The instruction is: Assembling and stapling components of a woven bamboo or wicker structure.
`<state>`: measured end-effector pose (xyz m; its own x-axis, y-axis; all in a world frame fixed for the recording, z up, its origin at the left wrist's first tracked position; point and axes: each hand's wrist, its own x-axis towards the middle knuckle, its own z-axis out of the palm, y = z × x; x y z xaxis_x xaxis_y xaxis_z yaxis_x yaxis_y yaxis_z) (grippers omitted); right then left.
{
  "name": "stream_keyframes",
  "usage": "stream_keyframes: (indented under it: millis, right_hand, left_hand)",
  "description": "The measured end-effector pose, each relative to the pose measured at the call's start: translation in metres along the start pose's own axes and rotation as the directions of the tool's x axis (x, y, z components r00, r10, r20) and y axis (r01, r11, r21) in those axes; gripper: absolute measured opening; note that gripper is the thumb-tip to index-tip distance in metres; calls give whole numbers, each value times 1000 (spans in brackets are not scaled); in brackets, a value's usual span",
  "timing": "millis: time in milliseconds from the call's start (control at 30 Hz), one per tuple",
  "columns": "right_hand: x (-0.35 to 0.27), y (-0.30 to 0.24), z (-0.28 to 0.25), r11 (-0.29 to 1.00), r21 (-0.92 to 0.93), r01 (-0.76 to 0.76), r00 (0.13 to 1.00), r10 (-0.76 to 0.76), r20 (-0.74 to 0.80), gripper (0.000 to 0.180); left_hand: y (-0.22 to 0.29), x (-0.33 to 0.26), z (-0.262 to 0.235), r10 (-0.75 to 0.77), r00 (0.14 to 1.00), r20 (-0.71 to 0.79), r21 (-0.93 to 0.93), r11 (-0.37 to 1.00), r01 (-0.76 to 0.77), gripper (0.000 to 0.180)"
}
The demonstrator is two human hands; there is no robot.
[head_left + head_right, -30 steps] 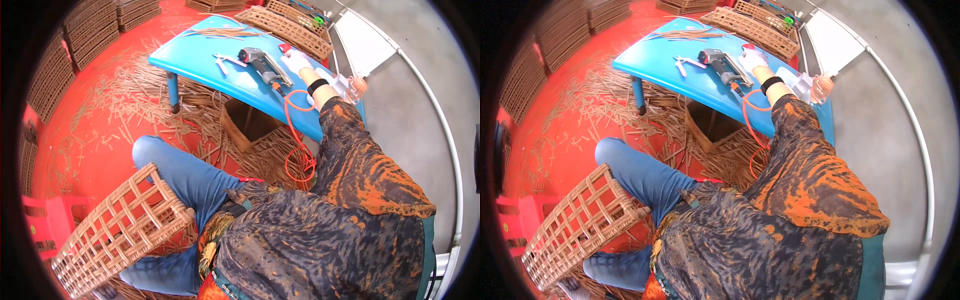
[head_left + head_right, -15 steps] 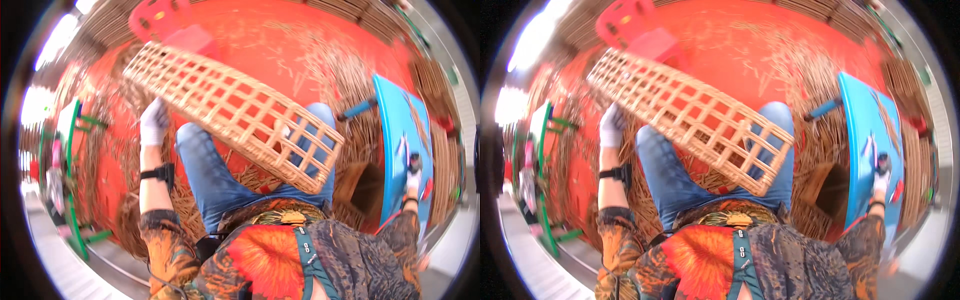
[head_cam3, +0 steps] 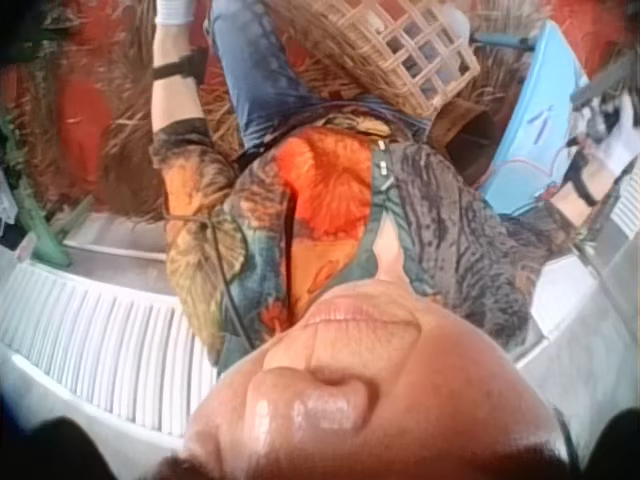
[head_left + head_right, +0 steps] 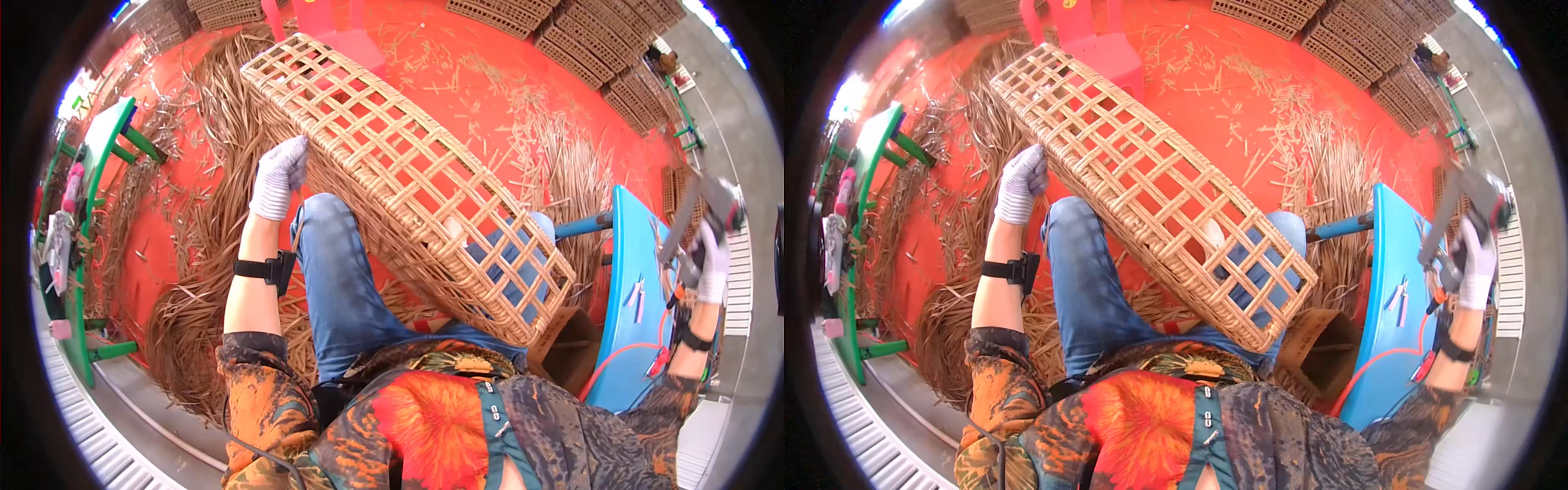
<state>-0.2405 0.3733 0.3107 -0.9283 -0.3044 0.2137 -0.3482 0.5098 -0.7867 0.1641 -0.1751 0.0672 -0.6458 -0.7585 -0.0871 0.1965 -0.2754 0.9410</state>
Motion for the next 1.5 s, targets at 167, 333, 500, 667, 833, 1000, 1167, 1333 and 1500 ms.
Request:
stream_keyframes:
  millis: [167, 333, 500, 667, 833, 1000, 1167, 1333, 1500]
  right_hand:
    - [8, -139, 155, 983, 20, 182, 947, -181, 264, 22]
    - [-16, -262, 265, 879, -168, 446, 699, -225, 679, 22]
    - [-12, -291, 353, 612, -35, 790, 366, -424, 829, 35]
    - [-10, -295, 386, 500, -27, 866, 283, -444, 850, 58]
    - [-3, -288, 395, 436, 78, 897, 163, -490, 856, 65]
    - [11, -283, 399, 136, 313, 940, -160, -634, 757, 67]
    - [5, -305, 411, 362, 484, 797, -263, -514, 816, 29]
    - [16, -312, 415, 218, 503, 836, -361, -473, 804, 28]
    - [12, -317, 422, 265, 508, 820, -365, -441, 820, 26]
  left_hand:
    - [-7, 3, -5, -9, 999, 32, 2, 1000, 9, 26]
    - [-2, 3, 0, -13, 1000, 22, 91, 996, 11, 29]
    - [-1, 3, -7, -34, 997, 69, 35, 999, 32, 27]
    - [3, 3, -4, -45, 993, 110, 14, 999, 44, 30]
    - [7, 1, -1, -20, 995, 96, 24, 1000, 18, 29]
    - [5, 1, -8, -71, 986, 151, -28, 997, 77, 27]
    - [-1, 2, -8, -16, 988, 153, -35, 999, 22, 28]
    - [-6, 2, -10, -36, 986, 162, -48, 998, 45, 28]
    - [-6, 2, -10, -38, 987, 158, -65, 997, 49, 28]
